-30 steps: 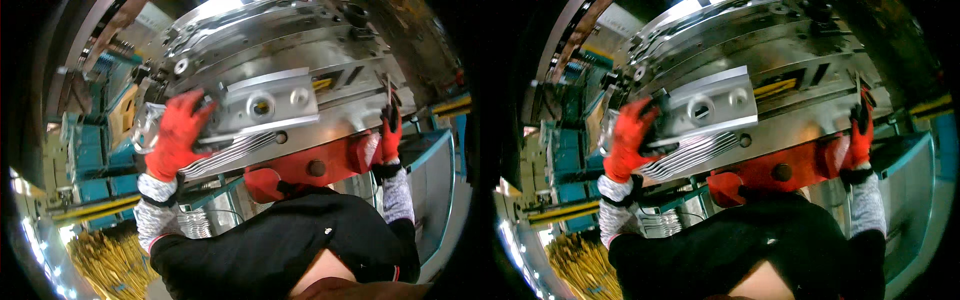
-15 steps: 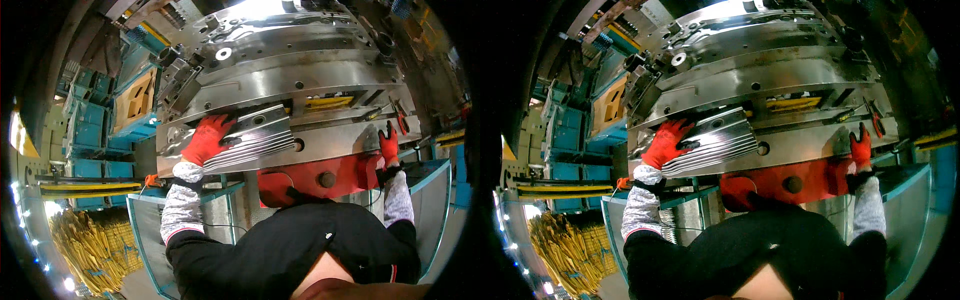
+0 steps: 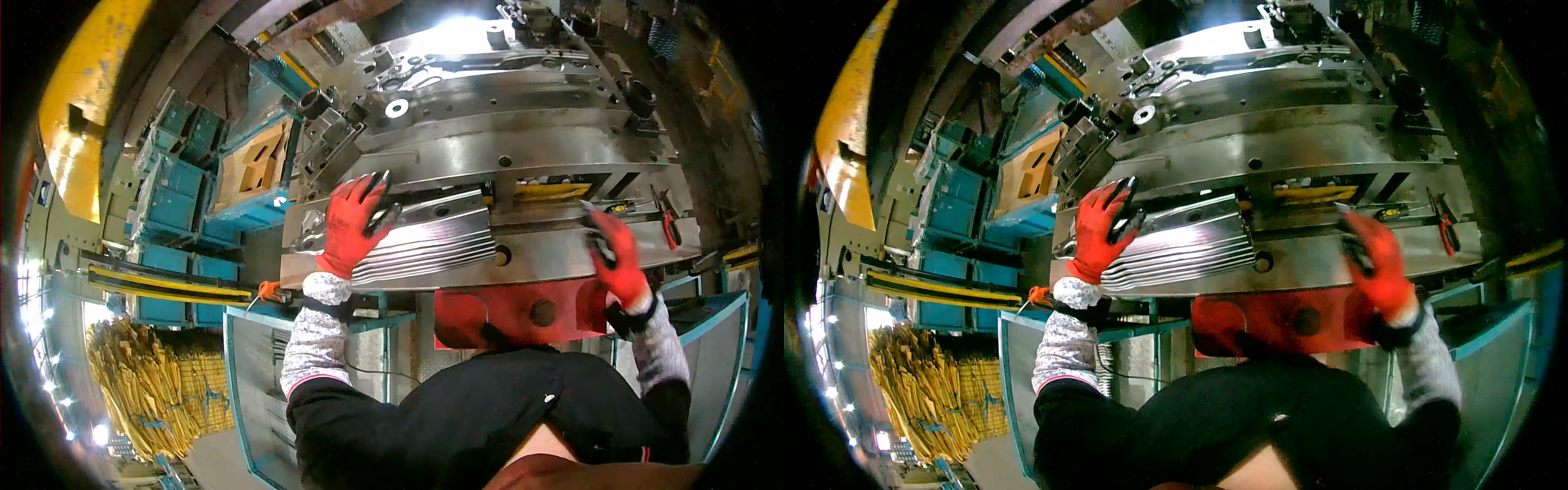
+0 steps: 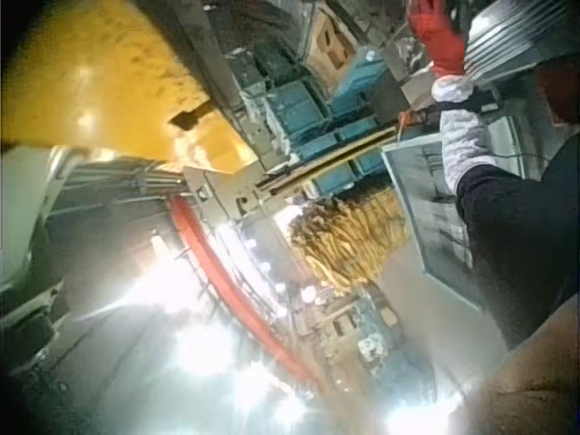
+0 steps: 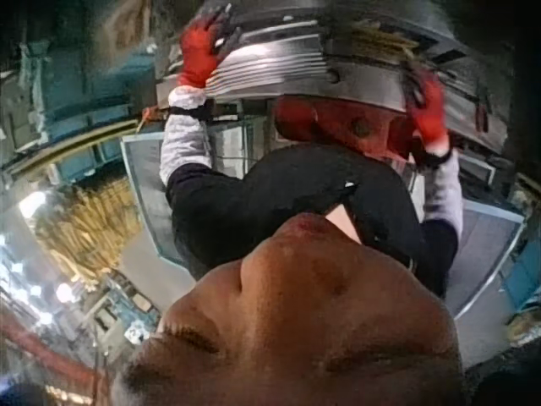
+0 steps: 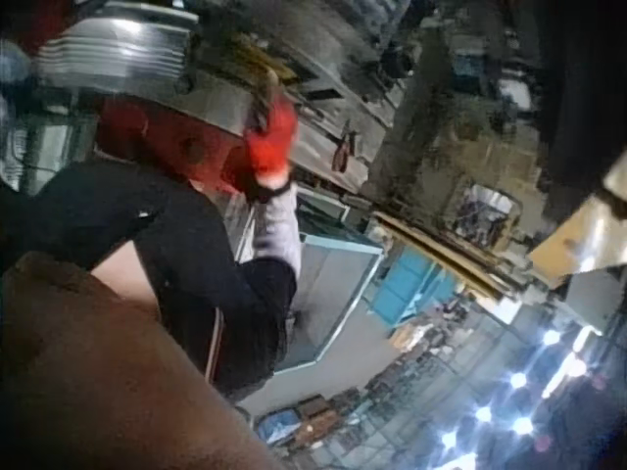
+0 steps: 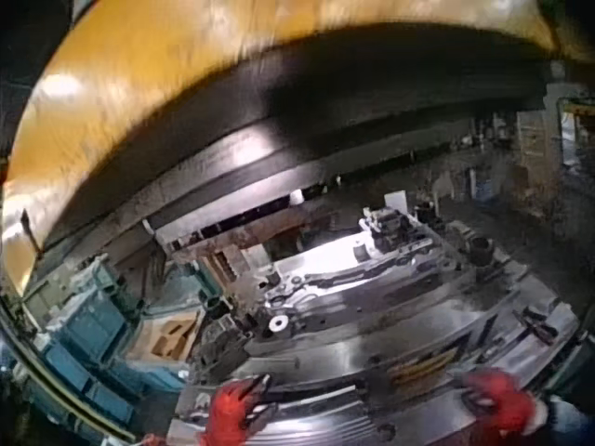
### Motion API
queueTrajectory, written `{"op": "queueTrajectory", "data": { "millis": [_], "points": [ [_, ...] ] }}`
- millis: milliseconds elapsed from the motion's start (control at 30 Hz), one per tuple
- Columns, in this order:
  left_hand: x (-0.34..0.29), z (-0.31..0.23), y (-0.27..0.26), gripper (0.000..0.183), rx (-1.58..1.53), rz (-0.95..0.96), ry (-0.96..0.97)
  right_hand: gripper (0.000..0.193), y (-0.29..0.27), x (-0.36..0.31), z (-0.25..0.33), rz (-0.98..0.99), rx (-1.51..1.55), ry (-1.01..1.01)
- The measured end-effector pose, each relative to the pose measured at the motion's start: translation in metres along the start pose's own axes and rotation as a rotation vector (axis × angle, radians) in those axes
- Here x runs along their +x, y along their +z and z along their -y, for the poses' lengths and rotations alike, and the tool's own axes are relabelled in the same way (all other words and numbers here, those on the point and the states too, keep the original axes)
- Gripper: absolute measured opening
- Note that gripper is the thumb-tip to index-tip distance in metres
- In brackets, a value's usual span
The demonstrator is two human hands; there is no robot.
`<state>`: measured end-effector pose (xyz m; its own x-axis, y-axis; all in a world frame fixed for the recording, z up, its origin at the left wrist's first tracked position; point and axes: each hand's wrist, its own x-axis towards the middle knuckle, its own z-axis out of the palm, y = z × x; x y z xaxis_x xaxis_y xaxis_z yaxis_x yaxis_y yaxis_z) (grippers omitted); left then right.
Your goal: Operating a large industrial metal press to stamp and form sheet metal parts.
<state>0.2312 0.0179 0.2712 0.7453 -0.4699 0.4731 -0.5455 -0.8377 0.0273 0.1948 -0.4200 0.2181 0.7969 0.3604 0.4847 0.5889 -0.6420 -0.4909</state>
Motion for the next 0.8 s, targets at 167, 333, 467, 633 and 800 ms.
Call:
{"op": "queueTrajectory", "data": {
  "millis": [167,333,467,633,800],
  "points": [
    [0.044,0.009,0.019,0.055,0.081,0.025,-0.059,0.068,0.070,0.139,0.075,0.223,-0.043,-0.324],
    [0.060,0.015,0.033,0.072,0.210,0.331,-0.200,0.054,0.148,0.203,0.081,0.159,-0.280,-0.510],
    [0.049,0.009,0.030,0.064,0.134,0.250,-0.129,0.031,0.155,0.202,0.070,0.179,-0.304,-0.616],
    [0.037,-0.007,0.048,0.044,0.331,0.167,-0.119,0.038,0.138,0.194,0.067,0.232,-0.423,-0.733],
    [0.038,-0.017,0.039,0.035,0.306,0.132,-0.078,0.044,0.126,0.196,0.061,0.182,-0.259,-0.689]
  ]
}}
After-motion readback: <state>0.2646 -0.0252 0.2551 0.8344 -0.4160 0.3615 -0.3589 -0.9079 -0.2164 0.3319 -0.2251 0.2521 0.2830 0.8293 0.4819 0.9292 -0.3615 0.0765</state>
